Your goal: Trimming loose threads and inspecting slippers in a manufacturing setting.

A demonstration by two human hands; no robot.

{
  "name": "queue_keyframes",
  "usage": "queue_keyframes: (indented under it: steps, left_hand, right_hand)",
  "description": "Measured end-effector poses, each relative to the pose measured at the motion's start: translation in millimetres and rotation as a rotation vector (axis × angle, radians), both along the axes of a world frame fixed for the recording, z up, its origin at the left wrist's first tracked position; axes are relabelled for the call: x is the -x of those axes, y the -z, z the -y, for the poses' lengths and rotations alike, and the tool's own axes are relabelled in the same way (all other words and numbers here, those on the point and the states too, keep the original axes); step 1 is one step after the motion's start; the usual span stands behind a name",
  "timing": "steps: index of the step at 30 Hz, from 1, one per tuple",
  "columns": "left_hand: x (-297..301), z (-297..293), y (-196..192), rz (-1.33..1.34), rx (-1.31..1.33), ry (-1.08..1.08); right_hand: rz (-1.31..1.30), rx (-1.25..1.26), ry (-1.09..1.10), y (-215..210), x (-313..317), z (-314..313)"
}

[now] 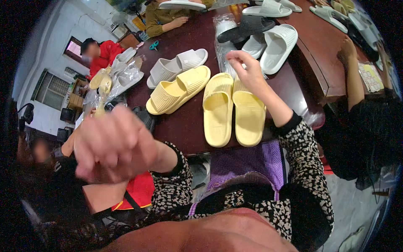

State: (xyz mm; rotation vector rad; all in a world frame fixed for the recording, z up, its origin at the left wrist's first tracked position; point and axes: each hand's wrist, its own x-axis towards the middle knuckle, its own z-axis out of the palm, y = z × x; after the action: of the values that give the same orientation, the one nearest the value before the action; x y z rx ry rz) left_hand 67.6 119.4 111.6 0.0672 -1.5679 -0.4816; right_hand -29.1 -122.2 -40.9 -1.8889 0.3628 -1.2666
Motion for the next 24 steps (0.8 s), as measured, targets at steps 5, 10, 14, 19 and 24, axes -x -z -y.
queue_keyframes:
  steps: [5, 10, 14, 19, 24]
  left_hand:
    - [-16, 39, 6, 0.032, -0.059, -0.114]
    - [-29, 52, -11, 0.369, 0.001, -0.100]
    - [-18, 52, -11, 0.339, 0.003, -0.086]
    - [-1, 72, -25, 0.318, 0.065, -0.033]
    - [6, 89, -33, 0.301, 0.147, 0.008]
  right_hand:
    - [0.121, -0.004, -0.346, -60, 43, -53]
    - [0.240, 0.275, -0.869, -121, 66, -84]
    - [0.560, -0.103, -1.054, -141, 91, -119]
    - [0.566, -0.123, -1.116, -172, 126, -132]
    - [0.558, -0.126, -1.193, -193, 144, -139]
